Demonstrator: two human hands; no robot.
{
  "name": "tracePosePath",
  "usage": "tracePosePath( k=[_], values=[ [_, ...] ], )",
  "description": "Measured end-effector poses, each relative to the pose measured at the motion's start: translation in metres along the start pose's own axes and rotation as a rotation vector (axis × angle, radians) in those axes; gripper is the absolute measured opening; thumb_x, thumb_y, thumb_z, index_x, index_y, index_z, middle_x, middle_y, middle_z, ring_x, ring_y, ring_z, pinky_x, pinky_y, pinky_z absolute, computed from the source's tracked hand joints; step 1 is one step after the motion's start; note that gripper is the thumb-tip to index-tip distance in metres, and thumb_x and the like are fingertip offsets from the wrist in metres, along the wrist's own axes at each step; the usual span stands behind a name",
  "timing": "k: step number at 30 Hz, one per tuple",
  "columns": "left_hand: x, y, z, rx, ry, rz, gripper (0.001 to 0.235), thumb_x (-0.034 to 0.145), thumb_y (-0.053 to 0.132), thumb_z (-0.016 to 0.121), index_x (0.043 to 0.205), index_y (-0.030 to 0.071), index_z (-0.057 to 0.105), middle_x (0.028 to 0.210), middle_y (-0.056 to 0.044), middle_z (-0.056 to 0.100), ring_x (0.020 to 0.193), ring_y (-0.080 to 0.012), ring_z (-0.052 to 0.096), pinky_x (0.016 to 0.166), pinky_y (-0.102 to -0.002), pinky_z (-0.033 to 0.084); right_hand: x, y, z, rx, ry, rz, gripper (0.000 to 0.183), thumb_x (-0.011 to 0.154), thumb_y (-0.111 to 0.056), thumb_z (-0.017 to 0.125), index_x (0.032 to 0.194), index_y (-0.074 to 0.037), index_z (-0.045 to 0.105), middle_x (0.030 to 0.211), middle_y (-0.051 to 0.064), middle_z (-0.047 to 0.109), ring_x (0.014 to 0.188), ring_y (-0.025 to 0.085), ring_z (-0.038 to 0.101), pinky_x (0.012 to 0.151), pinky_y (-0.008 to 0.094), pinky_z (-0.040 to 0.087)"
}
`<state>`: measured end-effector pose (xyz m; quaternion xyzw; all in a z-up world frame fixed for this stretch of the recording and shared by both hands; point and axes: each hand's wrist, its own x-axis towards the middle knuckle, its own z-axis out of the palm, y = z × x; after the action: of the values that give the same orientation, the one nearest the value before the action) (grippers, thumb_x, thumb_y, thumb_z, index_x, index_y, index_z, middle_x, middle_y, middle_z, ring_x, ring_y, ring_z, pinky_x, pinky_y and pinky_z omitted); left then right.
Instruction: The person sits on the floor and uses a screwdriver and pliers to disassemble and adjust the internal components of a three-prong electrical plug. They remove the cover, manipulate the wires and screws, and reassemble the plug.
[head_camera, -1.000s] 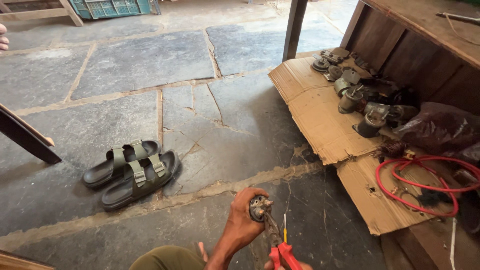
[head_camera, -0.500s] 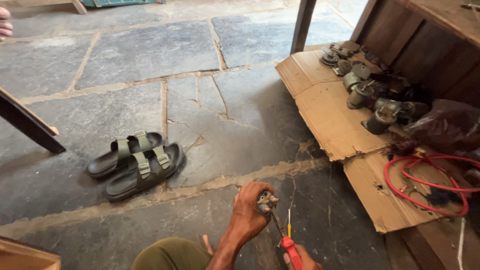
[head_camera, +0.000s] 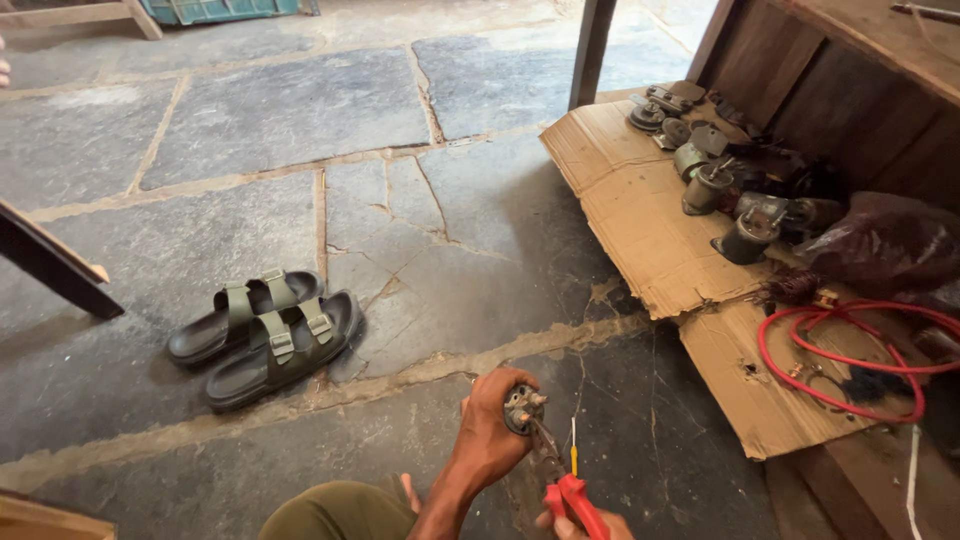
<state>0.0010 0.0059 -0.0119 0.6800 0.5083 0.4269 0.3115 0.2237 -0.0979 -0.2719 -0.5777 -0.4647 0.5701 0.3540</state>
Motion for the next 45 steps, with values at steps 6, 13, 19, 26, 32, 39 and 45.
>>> tracePosePath(
  k=[6,13,19,26,32,39,45],
  values=[
    [-0.001,-0.006,0.004,0.132,-0.017,-0.050,0.040,0.070,0.004,0.078,0.106,0.018,0.070,0.113,-0.002,0.068,0.116,-0.0281,0.058,0.098,-0.045,0.041,-0.007,-0.014,-0.005,-0.506,0.279,0.028,0.050,0.081,-0.031,0.081,0.129,-0.020,0.072,0.108,0.006,0.082,0.111,0.019,0.077,0.099,0.031,0.055],
    [-0.004,0.001,-0.007,-0.052,0.000,0.041,0.037,0.069,0.004,0.078,0.104,0.013,0.069,0.105,-0.007,0.069,0.105,-0.0317,0.064,0.093,-0.042,0.049,0.007,0.002,0.016,0.141,-0.061,0.049,0.045,0.082,-0.023,0.077,0.124,-0.006,0.076,0.099,0.012,0.081,0.095,0.021,0.075,0.088,0.035,0.053],
    [-0.004,-0.005,0.000,-0.035,0.025,0.024,0.037,0.072,0.006,0.079,0.106,0.014,0.068,0.109,-0.005,0.069,0.110,-0.0307,0.063,0.095,-0.043,0.047,-0.003,-0.004,0.001,0.053,-0.051,0.005,0.048,0.081,-0.026,0.077,0.125,-0.008,0.076,0.102,0.011,0.081,0.099,0.020,0.075,0.092,0.035,0.054],
    [-0.001,-0.008,0.006,0.115,0.010,0.005,0.041,0.070,0.005,0.079,0.107,0.018,0.069,0.110,-0.003,0.067,0.115,-0.0293,0.058,0.098,-0.047,0.037,-0.005,-0.010,-0.010,-0.199,0.086,-0.272,0.047,0.088,-0.027,0.073,0.128,-0.003,0.071,0.114,0.014,0.083,0.114,0.024,0.075,0.100,0.036,0.050],
    [-0.005,-0.008,-0.002,-0.011,-0.056,0.033,0.039,0.071,0.005,0.078,0.107,0.016,0.068,0.105,-0.005,0.068,0.111,-0.0293,0.060,0.099,-0.045,0.039,0.001,0.005,0.021,0.242,-0.087,0.095,0.048,0.086,-0.026,0.073,0.130,-0.007,0.070,0.104,0.012,0.082,0.087,0.018,0.071,0.082,0.032,0.053],
    [0.000,-0.009,-0.005,0.138,-0.045,0.073,0.043,0.071,0.006,0.080,0.110,0.017,0.066,0.111,-0.005,0.064,0.116,-0.0301,0.055,0.100,-0.049,0.035,-0.005,-0.003,0.003,-0.013,0.086,-0.001,0.045,0.084,-0.027,0.074,0.125,-0.008,0.076,0.089,0.010,0.084,0.064,0.010,0.069,0.065,0.028,0.056],
    [0.002,-0.009,-0.001,0.159,-0.098,-0.011,0.043,0.072,0.004,0.081,0.111,0.018,0.067,0.108,-0.005,0.064,0.113,-0.0297,0.054,0.102,-0.050,0.029,-0.006,0.000,0.005,0.133,0.008,0.062,0.044,0.087,-0.025,0.073,0.127,-0.006,0.074,0.078,0.008,0.077,0.059,0.009,0.066,0.062,0.027,0.053]
  ],
)
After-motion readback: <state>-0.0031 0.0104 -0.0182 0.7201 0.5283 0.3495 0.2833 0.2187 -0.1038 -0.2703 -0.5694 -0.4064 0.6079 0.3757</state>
